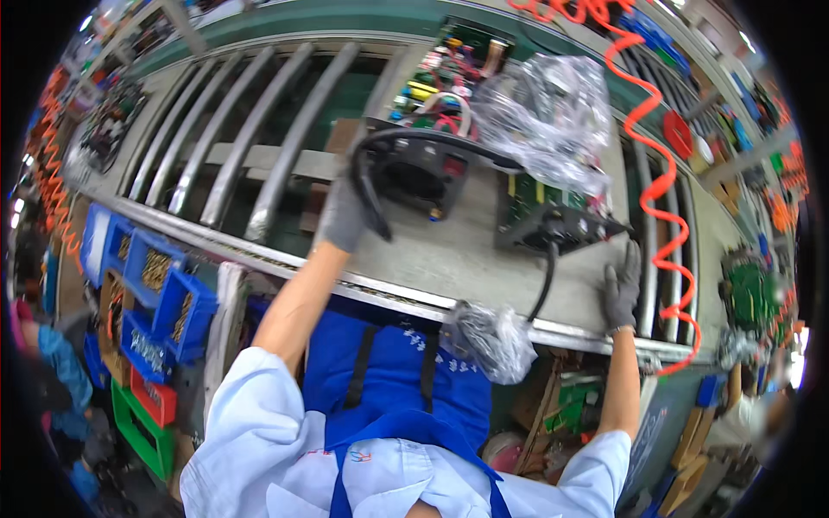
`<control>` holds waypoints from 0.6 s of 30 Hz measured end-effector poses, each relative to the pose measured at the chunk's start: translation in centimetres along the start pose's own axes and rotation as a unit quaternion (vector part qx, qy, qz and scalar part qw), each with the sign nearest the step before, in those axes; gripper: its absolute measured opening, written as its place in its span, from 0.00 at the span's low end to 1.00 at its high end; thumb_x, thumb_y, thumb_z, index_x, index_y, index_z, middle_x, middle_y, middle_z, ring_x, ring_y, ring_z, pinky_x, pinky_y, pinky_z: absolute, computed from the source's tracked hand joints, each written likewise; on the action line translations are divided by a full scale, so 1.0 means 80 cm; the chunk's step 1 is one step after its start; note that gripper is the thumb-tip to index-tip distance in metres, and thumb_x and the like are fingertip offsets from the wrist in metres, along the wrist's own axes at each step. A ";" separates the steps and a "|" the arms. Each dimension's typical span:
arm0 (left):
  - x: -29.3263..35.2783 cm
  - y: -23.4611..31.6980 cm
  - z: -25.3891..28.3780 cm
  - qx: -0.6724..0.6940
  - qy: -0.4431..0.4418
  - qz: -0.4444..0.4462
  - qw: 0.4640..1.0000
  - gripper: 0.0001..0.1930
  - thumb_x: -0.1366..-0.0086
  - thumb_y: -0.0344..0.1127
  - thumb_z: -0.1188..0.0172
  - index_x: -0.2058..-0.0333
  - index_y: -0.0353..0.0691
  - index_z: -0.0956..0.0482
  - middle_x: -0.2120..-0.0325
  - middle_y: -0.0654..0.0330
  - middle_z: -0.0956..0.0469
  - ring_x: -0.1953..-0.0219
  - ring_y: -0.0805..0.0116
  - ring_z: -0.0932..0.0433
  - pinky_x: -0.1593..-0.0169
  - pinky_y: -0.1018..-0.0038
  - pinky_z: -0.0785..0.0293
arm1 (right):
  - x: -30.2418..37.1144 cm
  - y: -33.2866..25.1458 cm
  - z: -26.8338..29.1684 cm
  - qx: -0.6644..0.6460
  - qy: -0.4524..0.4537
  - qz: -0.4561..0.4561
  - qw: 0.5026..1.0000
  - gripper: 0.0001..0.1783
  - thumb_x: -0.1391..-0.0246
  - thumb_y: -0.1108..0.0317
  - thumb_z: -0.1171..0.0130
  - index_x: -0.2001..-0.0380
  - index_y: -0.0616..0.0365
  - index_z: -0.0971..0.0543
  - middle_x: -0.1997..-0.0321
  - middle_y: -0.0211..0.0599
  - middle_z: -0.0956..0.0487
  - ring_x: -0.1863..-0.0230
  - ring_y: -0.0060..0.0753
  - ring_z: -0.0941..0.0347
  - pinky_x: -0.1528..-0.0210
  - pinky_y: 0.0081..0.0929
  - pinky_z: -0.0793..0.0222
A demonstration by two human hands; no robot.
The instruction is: Assemble electronic power supply units by securing components with screws using an air screwdriver.
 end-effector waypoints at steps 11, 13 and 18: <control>0.042 0.087 -0.135 0.041 0.199 -0.011 0.979 0.27 0.29 0.49 0.54 0.42 0.32 0.34 0.49 0.48 0.28 0.45 0.58 0.31 0.40 0.63 0.37 | -0.004 -0.034 -0.040 0.086 -0.146 0.056 0.984 0.40 0.46 0.44 0.51 0.41 0.68 0.36 0.40 0.67 0.35 0.38 0.68 0.43 0.35 0.48 0.48; 0.035 0.171 -0.134 -0.063 0.219 -0.110 0.968 0.27 0.32 0.49 0.50 0.43 0.33 0.33 0.49 0.48 0.29 0.44 0.55 0.31 0.40 0.62 0.38 | -0.014 -0.049 -0.036 0.108 -0.174 0.034 0.978 0.40 0.46 0.43 0.52 0.41 0.68 0.35 0.40 0.67 0.35 0.38 0.69 0.43 0.35 0.50 0.48; 0.054 0.344 -0.249 -0.289 -0.091 -0.322 0.897 0.30 0.48 0.51 0.39 0.47 0.45 0.27 0.43 0.56 0.33 0.39 0.52 0.38 0.33 0.53 0.56 | -0.022 -0.053 -0.062 0.112 -0.334 -0.074 0.933 0.38 0.45 0.38 0.53 0.46 0.62 0.29 0.45 0.61 0.30 0.45 0.63 0.35 0.40 0.52 0.44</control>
Point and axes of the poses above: each hand's wrist, its own x-axis away from the middle knuckle, its own z-axis out of the back of the hand, y = z × x, the point moved 5 cm from there along -x, towards the middle knuckle
